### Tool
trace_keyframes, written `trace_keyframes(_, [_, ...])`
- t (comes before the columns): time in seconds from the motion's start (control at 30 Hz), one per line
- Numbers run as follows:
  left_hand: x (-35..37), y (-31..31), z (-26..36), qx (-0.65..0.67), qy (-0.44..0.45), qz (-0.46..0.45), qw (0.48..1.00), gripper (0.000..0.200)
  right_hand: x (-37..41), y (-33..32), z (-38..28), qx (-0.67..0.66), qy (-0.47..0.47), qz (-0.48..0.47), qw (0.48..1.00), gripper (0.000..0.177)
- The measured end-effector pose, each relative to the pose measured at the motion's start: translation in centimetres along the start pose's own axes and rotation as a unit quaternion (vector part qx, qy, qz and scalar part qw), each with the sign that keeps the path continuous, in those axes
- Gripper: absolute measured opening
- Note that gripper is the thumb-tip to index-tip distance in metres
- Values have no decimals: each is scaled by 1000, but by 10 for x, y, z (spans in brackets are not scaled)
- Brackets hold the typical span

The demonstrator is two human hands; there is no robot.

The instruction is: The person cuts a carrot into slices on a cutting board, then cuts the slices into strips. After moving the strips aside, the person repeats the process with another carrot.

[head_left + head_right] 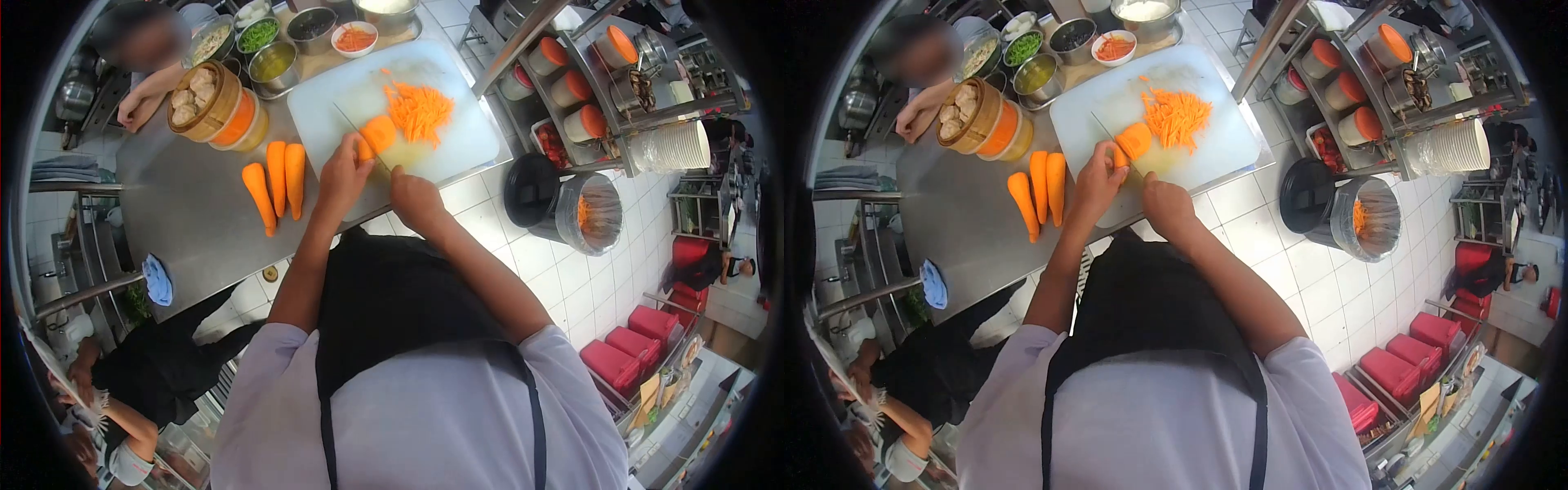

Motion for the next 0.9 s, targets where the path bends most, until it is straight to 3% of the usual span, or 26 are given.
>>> trace_keyframes(0.07, [3, -4, 7, -51, 3, 35, 998, 47, -2, -2, 3, -17, 8, 8, 1000, 8])
trace_keyframes(0.23, [7, -5, -7, -33, -27, 44, 998, 48, 3, -6, 5, -38, 22, 17, 999, 8])
trace_keyframes(0.47, [12, -1, -4, -50, 2, 84, 995, 53, 28, -31, -3, -87, -7, 120, 989, 11])
trace_keyframes(0.67, [5, -9, 3, -81, -11, 66, 994, 56, 55, -48, 11, -112, 23, 150, 982, 15])
trace_keyframes(0.77, [1, -21, 23, -146, 34, 81, 985, 55, 72, -38, 30, -113, 45, 158, 980, 16])
trace_keyframes(0.9, [-17, -18, 32, -167, 98, 23, 981, 45, 102, -32, 50, -125, 71, 156, 977, 17])
Point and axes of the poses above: each hand's wrist, its own x-axis away from the middle knuckle, its own y-axis out of the palm, z = x × y, the point moved 6 cm from there along -x, towards the middle knuckle, and after that the axes turned 2 degrees about -x, right-handed, at the moved point
